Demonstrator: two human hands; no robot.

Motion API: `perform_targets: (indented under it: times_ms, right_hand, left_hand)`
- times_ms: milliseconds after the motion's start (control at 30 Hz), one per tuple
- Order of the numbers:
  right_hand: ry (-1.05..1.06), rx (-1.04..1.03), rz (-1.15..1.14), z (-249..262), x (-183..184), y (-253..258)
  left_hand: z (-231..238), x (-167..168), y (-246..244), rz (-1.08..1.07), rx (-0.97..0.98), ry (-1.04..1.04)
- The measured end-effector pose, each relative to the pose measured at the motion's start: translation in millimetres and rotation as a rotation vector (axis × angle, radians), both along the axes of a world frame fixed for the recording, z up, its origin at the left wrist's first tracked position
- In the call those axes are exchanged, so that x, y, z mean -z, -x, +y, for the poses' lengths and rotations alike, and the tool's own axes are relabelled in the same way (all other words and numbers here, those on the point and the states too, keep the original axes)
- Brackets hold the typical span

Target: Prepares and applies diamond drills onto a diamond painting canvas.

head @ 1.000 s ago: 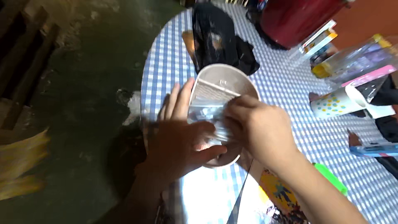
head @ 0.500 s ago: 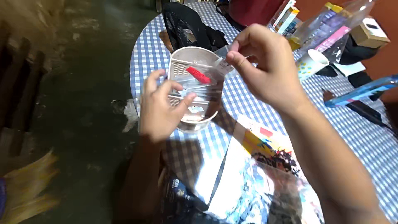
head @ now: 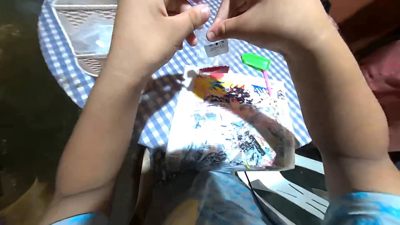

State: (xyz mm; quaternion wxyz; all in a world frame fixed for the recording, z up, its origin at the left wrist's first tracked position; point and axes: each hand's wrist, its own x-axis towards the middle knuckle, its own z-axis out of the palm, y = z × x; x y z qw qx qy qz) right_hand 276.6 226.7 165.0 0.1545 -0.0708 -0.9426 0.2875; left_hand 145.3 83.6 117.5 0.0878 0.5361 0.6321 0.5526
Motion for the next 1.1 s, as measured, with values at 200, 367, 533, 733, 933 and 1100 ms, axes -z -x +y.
perform_targets:
  times_ms: [200, 367, 533, 733, 933, 1100]
  right_hand:
    - [0.001, 0.0, 0.003, 31, 20, -31]
    - [0.121, -0.016, -0.016, 74, 40, -42]
    - [0.335, -0.013, 0.13, 108, 66, -47]
    - [0.141, -0.061, 0.322, 129, 91, -51]
    - [-0.189, -0.088, 0.571, 141, 108, -56]
    - [-0.302, -0.089, 0.678, 144, 114, -61]
  left_hand:
    - [29, 5, -18, -0.029, 0.28, 0.215]
    - [54, 32, -21, -0.024, 0.211, 0.166]
    - [92, 35, -18, 0.064, 0.22, 0.25]
    - [129, 22, -19, 0.098, 0.243, 0.372]
    - [146, 34, -32, -0.239, 0.277, 0.342]
    - [152, 42, -41, -0.724, 0.424, 0.407]
